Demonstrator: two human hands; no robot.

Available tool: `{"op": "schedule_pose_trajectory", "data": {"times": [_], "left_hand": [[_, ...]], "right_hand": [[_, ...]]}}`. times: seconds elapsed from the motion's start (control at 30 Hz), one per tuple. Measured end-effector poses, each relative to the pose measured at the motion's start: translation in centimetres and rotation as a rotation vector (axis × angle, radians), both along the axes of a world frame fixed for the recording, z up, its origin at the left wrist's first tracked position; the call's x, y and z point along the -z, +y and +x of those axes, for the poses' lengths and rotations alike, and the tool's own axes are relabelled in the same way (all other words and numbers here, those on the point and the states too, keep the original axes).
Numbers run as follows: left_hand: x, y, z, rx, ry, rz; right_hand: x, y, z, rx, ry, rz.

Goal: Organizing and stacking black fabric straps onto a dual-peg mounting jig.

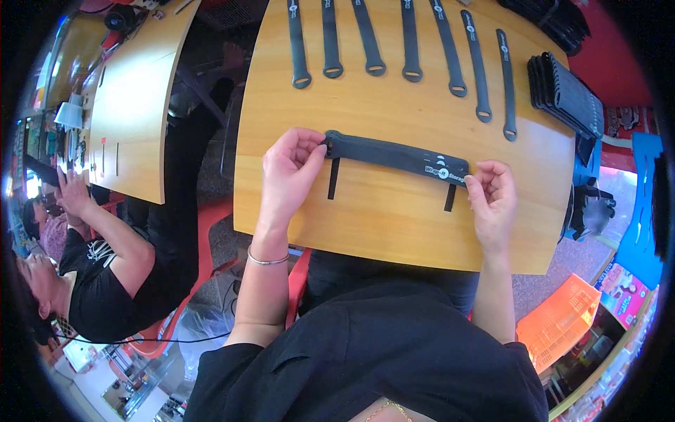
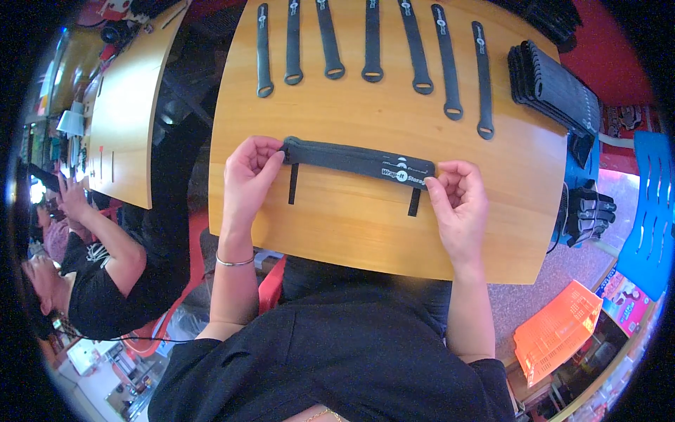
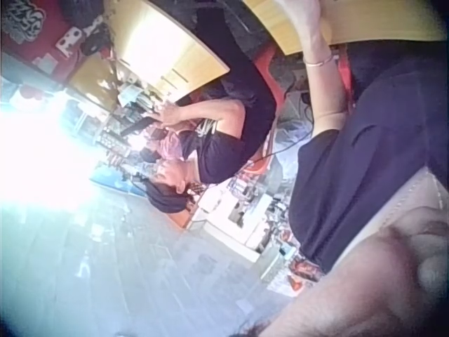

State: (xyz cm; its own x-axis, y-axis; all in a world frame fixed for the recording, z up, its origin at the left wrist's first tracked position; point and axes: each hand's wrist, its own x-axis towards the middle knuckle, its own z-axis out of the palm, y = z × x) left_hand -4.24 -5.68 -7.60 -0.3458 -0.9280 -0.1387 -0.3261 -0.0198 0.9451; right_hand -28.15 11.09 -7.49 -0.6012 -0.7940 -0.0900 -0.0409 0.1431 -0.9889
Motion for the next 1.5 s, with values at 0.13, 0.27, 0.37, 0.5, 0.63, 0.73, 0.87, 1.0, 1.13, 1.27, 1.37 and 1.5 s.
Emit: {"op": "schedule_pose_trajectory", "data": {"times": [0.13,0.27,0.37,0.5,0.63,0.73,0.87,1.0,1.13,1.27,1.37,1.5], "left_hand": [[0.23,-0.01,0.0,0.004,0.006,-0.014],[0.31,0.06,-0.04,0.008,0.005,-0.024],[0.27,0.07,-0.14,0.005,0.016,-0.014],[0.12,0.04,-0.05,0.001,0.006,0.0],[0.05,0.04,-0.06,0.004,0.008,0.011],[0.24,-0.01,-0.08,0.007,0.009,0.0],[0.18,-0.09,-0.05,0.008,0.001,0.001],[0.17,-0.09,-0.11,0.007,-0.015,-0.021],[0.09,-0.11,-0.01,0.001,-0.019,-0.014],[0.15,-0.12,-0.09,0.014,-0.023,-0.019],[-0.11,-0.08,-0.15,0.004,-0.039,-0.009],[-0.29,-0.06,-0.2,-0.006,-0.052,-0.003]], "right_hand": [[-0.05,-0.01,-0.01,0.0,0.004,0.008],[-0.08,0.01,0.02,0.016,0.005,0.022],[-0.05,0.06,-0.01,0.011,0.03,0.013],[0.02,0.0,-0.02,0.016,0.021,0.027],[0.1,-0.05,0.0,0.02,0.033,0.013],[0.07,-0.08,0.03,0.026,0.028,0.013],[-0.03,-0.15,0.0,0.024,0.024,0.015],[0.16,-0.19,0.04,0.032,0.041,0.017],[0.17,-0.25,0.06,0.042,0.045,0.022],[0.3,-0.16,-0.01,0.058,0.061,0.039],[0.36,-0.23,0.06,0.07,0.07,0.057],[0.24,-0.37,0.18,0.08,0.072,0.062]]}}
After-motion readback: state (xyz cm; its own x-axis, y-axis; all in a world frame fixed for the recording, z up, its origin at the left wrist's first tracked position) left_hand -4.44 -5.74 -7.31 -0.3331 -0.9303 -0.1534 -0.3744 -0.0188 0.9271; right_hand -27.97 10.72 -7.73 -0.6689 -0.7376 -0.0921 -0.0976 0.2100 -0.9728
